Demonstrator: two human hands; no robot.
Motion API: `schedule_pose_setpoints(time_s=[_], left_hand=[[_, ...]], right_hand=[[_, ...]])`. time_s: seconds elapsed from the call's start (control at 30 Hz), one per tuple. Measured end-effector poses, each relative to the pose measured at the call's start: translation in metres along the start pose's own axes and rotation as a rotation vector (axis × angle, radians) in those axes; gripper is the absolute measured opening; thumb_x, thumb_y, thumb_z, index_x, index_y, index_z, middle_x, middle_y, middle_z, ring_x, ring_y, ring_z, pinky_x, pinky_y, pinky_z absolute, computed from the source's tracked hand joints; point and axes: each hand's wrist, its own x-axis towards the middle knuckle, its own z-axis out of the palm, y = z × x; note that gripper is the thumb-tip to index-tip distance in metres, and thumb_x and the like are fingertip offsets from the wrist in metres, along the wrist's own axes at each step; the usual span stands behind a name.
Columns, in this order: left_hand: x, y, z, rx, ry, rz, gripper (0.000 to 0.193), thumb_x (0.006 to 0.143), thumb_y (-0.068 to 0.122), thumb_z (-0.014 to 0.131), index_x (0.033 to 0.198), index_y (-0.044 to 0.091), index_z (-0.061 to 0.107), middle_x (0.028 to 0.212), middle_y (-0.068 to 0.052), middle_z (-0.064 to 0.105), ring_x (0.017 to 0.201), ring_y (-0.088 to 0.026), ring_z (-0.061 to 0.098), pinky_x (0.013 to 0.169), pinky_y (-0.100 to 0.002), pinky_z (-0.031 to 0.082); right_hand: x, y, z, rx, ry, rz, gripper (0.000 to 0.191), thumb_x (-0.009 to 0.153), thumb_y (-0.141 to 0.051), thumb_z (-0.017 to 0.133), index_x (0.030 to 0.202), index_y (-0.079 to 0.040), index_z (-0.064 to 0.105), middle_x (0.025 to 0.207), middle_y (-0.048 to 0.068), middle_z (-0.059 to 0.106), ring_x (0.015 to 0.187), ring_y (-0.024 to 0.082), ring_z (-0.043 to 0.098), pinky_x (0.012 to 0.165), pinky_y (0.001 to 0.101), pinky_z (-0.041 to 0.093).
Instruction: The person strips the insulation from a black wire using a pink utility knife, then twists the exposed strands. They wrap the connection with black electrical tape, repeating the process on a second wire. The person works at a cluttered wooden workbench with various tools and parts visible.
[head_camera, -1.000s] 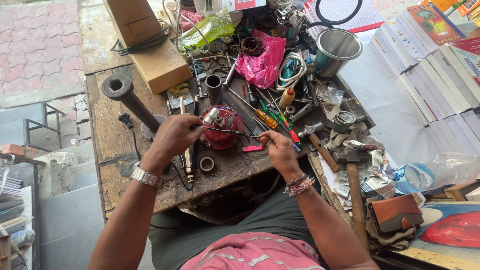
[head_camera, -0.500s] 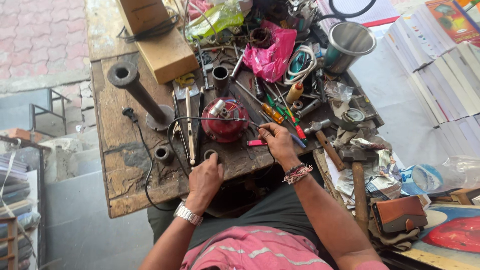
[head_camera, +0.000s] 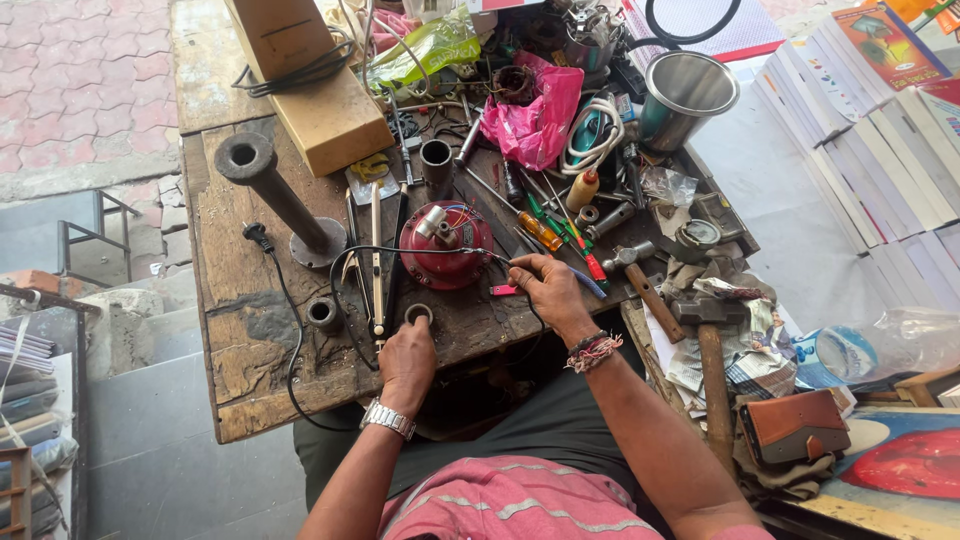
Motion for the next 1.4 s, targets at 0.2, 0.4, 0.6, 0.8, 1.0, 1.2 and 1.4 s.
schedule_pose_setpoints(time_s=[0.2,0.4,0.6,0.8,1.0,1.2,1.4], left_hand=[[-0.008,0.017,-0.008,-0.695,0.04,0.178,0.022,0.093,0.012,0.07,0.113,0.003,0.069,0.094,-0.013,0.071,0.077,-0.02,0.069,0.068,-0.032,0.056],[-0.006,0.035,-0.007,-1.185,0.001,0.218,0.024,0.097,0.012,0.071,0.119,0.002,0.069,0.097,-0.002,0.069,0.079,-0.007,0.062,0.069,-0.024,0.053],[0.0,0.031,0.003,-1.37,-0.114,0.17,0.027,0.099,0.013,0.067,0.124,0.003,0.068,0.097,0.002,0.071,0.083,-0.003,0.062,0.073,-0.021,0.054],[0.001,0.027,0.005,-1.412,-0.179,0.096,0.029,0.1,0.017,0.067,0.124,0.002,0.069,0.101,-0.002,0.076,0.084,-0.006,0.064,0.075,-0.023,0.054],[0.003,0.024,-0.001,-1.669,-0.268,0.071,0.027,0.103,0.019,0.061,0.121,0.0,0.067,0.105,-0.008,0.076,0.089,-0.012,0.072,0.073,-0.025,0.054],[0.007,0.02,-0.01,-2.032,-0.512,-0.127,0.025,0.107,0.024,0.053,0.118,0.003,0.062,0.1,-0.012,0.074,0.082,-0.016,0.07,0.069,-0.028,0.054],[0.006,0.016,-0.017,-2.205,-0.567,-0.222,0.031,0.108,0.031,0.047,0.118,0.004,0.06,0.098,-0.012,0.071,0.082,-0.017,0.068,0.068,-0.028,0.053]], right_hand=[[-0.002,-0.002,0.0,0.073,0.01,0.101,0.025,0.094,-0.012,0.07,0.118,-0.003,0.073,0.094,0.003,0.075,0.079,0.007,0.068,0.063,0.0209,0.054],[-0.008,-0.004,0.001,0.22,-0.062,0.078,0.024,0.092,-0.01,0.074,0.114,-0.004,0.068,0.094,0.002,0.075,0.079,0.007,0.07,0.062,0.0197,0.053],[-0.011,0.0,-0.002,0.192,-0.054,0.061,0.018,0.092,-0.009,0.074,0.109,-0.006,0.069,0.096,0.0,0.075,0.083,0.005,0.069,0.064,0.0187,0.054],[-0.012,0.007,0.0,0.151,-0.064,-0.017,0.012,0.095,-0.008,0.073,0.106,-0.003,0.071,0.094,0.002,0.074,0.08,0.005,0.066,0.062,0.0197,0.053],[-0.014,0.005,0.001,0.096,-0.104,0.011,0.016,0.095,-0.007,0.07,0.11,-0.003,0.073,0.096,0.003,0.075,0.079,0.006,0.066,0.063,0.0201,0.054],[-0.016,0.003,0.002,0.115,-0.125,0.041,0.018,0.096,-0.007,0.068,0.112,-0.002,0.072,0.101,0.004,0.075,0.087,0.008,0.07,0.064,0.0212,0.056],[-0.017,0.003,0.003,0.139,-0.124,0.072,0.019,0.096,-0.008,0.068,0.113,-0.002,0.071,0.101,0.005,0.076,0.088,0.008,0.071,0.065,0.0211,0.056]])
